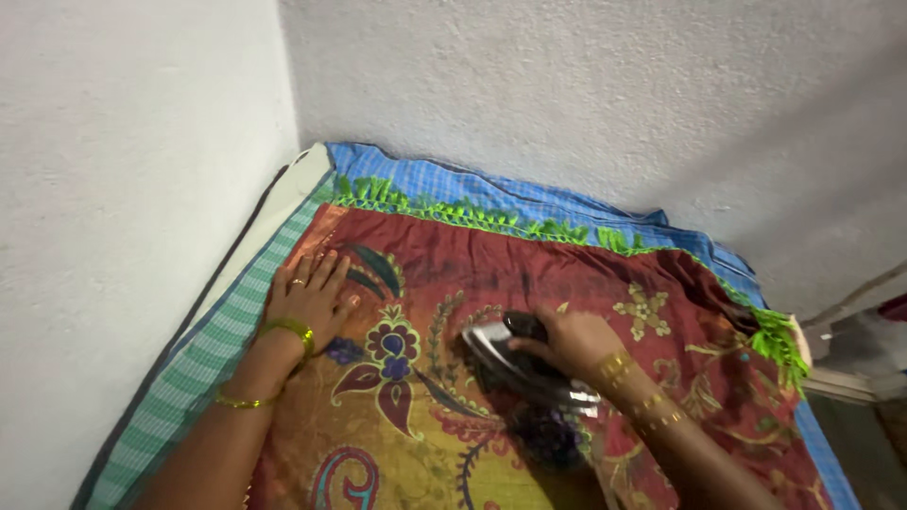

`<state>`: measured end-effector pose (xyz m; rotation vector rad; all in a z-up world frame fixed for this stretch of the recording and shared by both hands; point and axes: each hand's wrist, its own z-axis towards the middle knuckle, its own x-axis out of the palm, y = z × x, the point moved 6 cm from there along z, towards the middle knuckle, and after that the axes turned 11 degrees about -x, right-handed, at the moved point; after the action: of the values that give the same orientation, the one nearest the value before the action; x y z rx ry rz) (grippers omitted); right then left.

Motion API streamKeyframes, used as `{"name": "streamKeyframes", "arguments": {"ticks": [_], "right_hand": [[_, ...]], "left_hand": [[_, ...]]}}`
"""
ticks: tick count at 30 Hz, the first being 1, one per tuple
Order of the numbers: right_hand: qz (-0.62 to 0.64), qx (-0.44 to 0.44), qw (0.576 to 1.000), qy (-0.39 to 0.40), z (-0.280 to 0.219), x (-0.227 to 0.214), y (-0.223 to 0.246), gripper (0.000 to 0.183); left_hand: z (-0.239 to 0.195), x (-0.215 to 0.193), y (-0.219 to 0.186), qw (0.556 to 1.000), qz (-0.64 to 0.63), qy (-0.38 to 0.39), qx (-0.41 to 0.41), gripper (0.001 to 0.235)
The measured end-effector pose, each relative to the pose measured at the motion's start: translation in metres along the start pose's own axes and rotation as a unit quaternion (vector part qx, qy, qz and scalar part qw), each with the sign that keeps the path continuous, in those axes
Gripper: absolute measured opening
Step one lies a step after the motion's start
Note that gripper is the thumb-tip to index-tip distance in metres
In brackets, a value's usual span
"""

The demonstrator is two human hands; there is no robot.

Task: The person irons a piece of patterned fabric by hand using an iron, pressing the tool across different sections of the garment and occasionally smoothing the material with their other hand.

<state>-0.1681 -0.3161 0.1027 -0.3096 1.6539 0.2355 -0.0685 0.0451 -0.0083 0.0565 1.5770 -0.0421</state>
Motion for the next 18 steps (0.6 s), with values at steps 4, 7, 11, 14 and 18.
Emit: {"name": "streamKeyframes", "arguments": {"ticks": [4, 7, 11, 14, 18], "right_hand": [[-0.024, 0.039, 0.999, 0.024, 0.065, -0.006, -0.013, 0.071], [0.019, 0.008, 0.994, -0.110, 0.109, -0.023, -0.025, 0.066], [0.025, 0.065, 0.994, -0.086, 0.141, -0.018, -0.044, 0.072], [0.027, 0.053, 0.994, -0.086, 0.135, -0.015, -0.044, 0.072], [0.056, 0.003, 0.996, -0.065, 0.107, -0.017, -0.014, 0.068]], "left_hand": [[-0.004, -0.006, -0.002, 1.000, 0.005, 0.003, 0.000, 0.075], [-0.008, -0.011, -0.001, 1.000, -0.021, 0.020, -0.005, 0.075], [-0.007, -0.012, 0.003, 0.998, -0.038, 0.046, -0.017, 0.072], [-0.004, -0.012, 0.011, 0.997, -0.066, 0.038, -0.032, 0.070], [-0.001, -0.008, 0.017, 0.997, -0.068, 0.034, -0.031, 0.068]]}}
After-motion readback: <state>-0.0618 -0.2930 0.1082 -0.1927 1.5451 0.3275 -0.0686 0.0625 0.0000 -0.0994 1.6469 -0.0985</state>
